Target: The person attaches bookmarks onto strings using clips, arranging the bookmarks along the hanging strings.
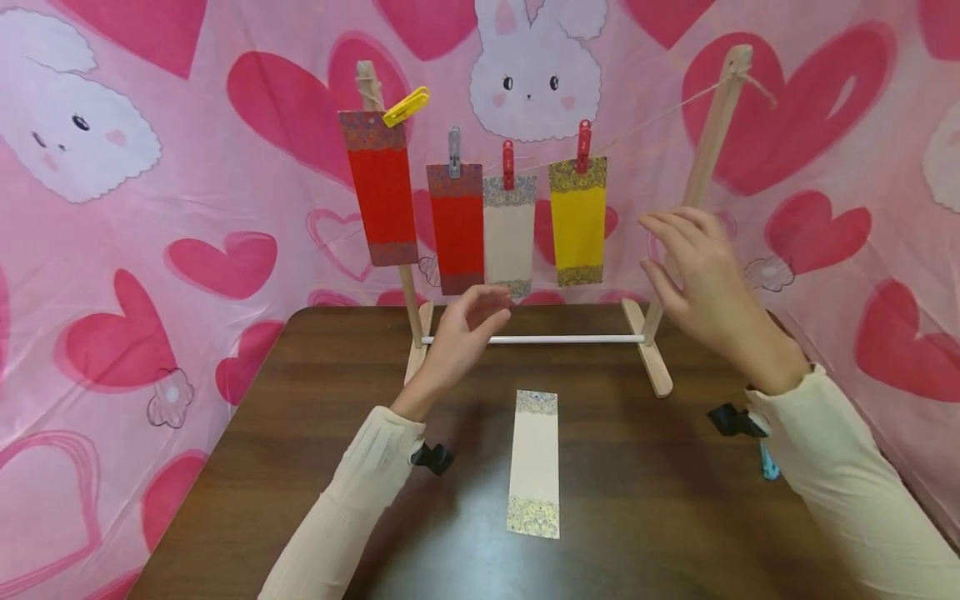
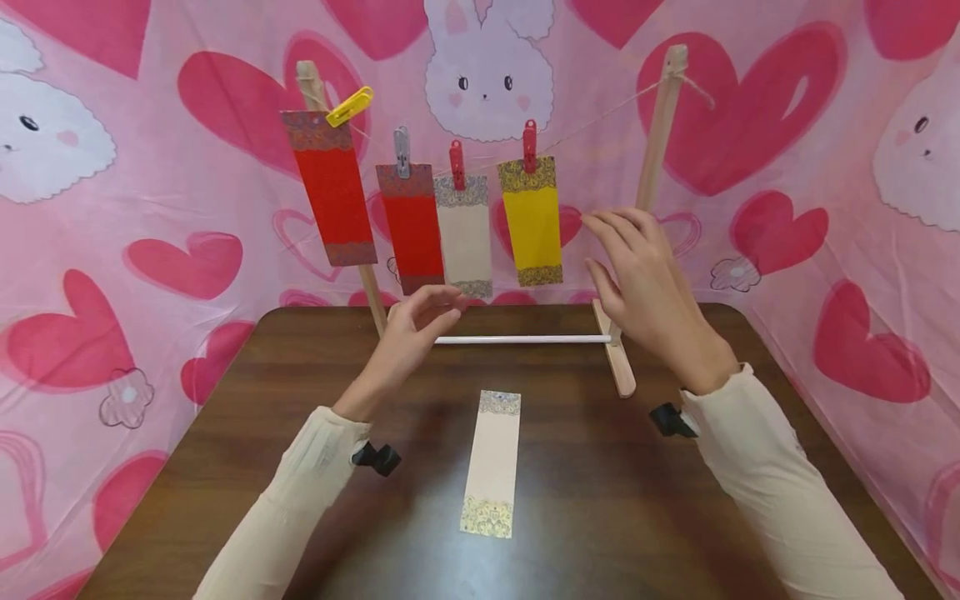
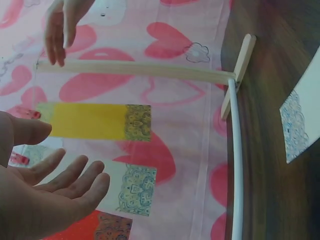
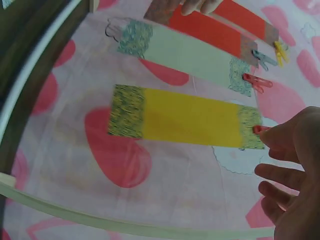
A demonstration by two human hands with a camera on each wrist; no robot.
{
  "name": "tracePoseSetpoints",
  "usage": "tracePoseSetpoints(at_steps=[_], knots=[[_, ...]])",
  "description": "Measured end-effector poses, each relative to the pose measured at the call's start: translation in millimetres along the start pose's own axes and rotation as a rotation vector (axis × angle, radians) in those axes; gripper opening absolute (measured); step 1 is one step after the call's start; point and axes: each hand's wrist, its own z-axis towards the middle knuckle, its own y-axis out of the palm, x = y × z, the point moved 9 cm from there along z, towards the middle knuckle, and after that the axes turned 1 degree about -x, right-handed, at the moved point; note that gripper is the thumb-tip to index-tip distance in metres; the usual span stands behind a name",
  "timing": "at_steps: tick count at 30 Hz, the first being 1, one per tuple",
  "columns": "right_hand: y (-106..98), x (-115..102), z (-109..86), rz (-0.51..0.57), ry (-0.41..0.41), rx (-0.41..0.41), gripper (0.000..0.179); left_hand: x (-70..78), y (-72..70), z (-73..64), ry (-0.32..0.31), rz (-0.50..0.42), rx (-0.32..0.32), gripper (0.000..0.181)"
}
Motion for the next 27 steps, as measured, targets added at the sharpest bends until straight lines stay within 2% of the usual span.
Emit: tracePoseSetpoints(at_steps=[5, 18, 27], knots=[[7, 1, -23.9, 0.041, 0.046, -0.018, 0.050, -3.7, -3.1, -9.5, 0.008, 0.026, 0.011, 0.033], [26, 6, -91.5, 0.102, 0.180, -0.021, 0.052, -19.3, -5.8, -27.9, -0.034, 0.115, 0.014, 0.033], [30, 22, -139.8, 0.122, 0.382, -0.005, 0.046, -32.0, -0.4, -37.6, -0.062, 0.129, -0.035, 0.034]])
